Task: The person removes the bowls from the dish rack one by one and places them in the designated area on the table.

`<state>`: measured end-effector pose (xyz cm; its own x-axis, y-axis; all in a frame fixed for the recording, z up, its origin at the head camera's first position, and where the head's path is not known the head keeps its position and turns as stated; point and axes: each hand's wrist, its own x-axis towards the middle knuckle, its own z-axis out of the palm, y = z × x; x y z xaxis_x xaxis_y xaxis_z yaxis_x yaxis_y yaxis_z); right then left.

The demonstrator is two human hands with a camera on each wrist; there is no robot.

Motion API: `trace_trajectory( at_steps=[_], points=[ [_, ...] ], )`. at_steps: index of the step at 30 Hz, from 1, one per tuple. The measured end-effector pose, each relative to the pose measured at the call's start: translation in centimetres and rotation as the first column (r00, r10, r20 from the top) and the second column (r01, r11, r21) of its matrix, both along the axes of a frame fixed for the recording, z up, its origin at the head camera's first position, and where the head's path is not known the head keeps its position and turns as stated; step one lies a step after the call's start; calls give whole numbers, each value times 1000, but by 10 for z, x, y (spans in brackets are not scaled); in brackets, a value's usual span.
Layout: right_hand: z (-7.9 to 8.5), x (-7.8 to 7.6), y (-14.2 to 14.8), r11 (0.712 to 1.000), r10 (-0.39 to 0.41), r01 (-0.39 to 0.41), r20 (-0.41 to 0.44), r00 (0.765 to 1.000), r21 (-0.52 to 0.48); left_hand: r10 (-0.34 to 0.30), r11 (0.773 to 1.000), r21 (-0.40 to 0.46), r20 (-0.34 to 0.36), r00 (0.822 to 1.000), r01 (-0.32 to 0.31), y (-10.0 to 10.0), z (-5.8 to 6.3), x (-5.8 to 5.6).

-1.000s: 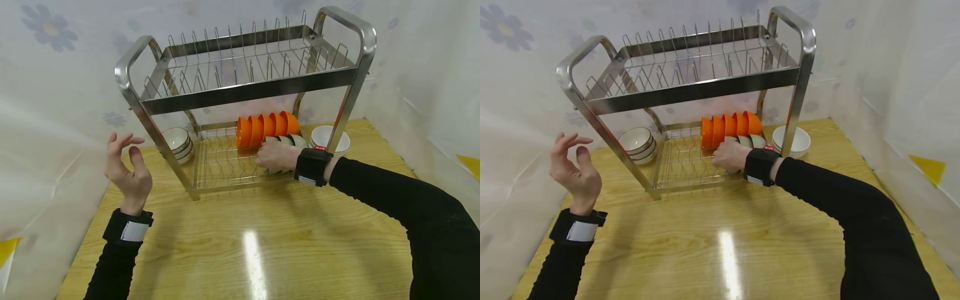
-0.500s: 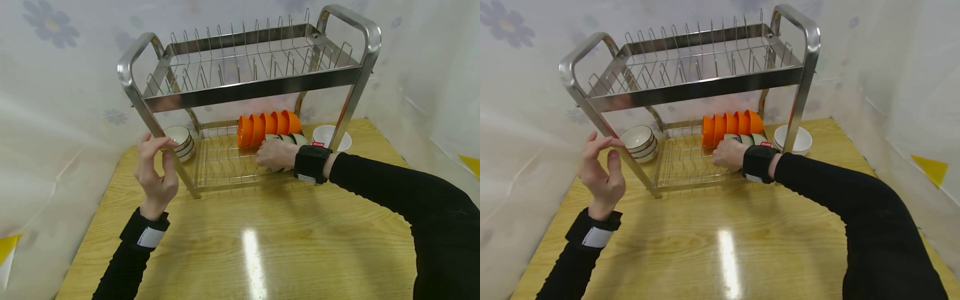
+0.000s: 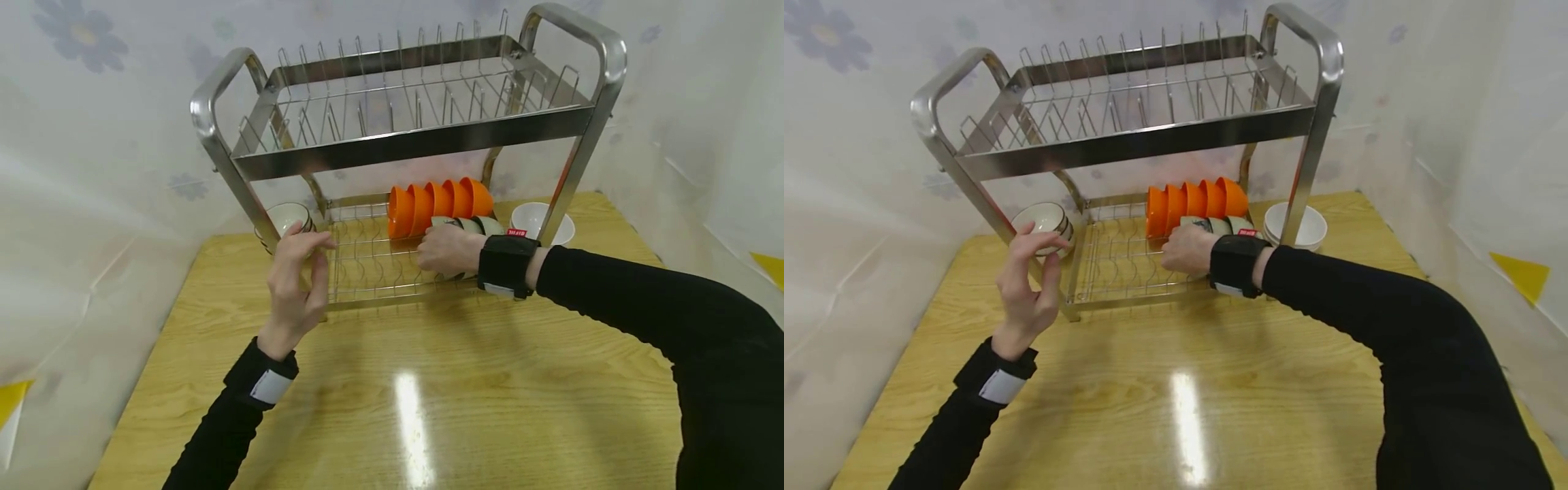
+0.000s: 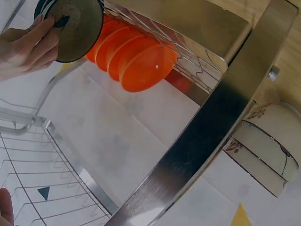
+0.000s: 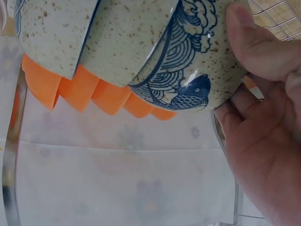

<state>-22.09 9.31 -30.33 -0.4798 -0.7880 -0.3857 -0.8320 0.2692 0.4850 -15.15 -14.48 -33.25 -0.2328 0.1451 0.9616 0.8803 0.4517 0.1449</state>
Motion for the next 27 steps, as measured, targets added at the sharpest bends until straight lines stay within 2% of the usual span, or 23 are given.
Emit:
trace_trajectory(
  at_steps=[10,14,19,24,27],
  points=[
    [-2,1,-7,998,-16,18,-34,999,68,-39,999,-30,66,997,41,5,-12,-5],
    [2,5,-11,994,-57,59,-26,998,89,-50,998,-43,103,993,54,7,-17,-6],
    [8,9,-17,994,-41,45,-38,998,100,-60,997,-39,135,989,66,11,-22,-5],
    [15,9,-15,999,-20,20,2,1000,30,-71,996,-42,171,983,79,14,-27,-8],
    [19,7,-9,998,17,-16,28,999,-53,-61,995,-60,229,971,76,14,-32,-10]
  ],
)
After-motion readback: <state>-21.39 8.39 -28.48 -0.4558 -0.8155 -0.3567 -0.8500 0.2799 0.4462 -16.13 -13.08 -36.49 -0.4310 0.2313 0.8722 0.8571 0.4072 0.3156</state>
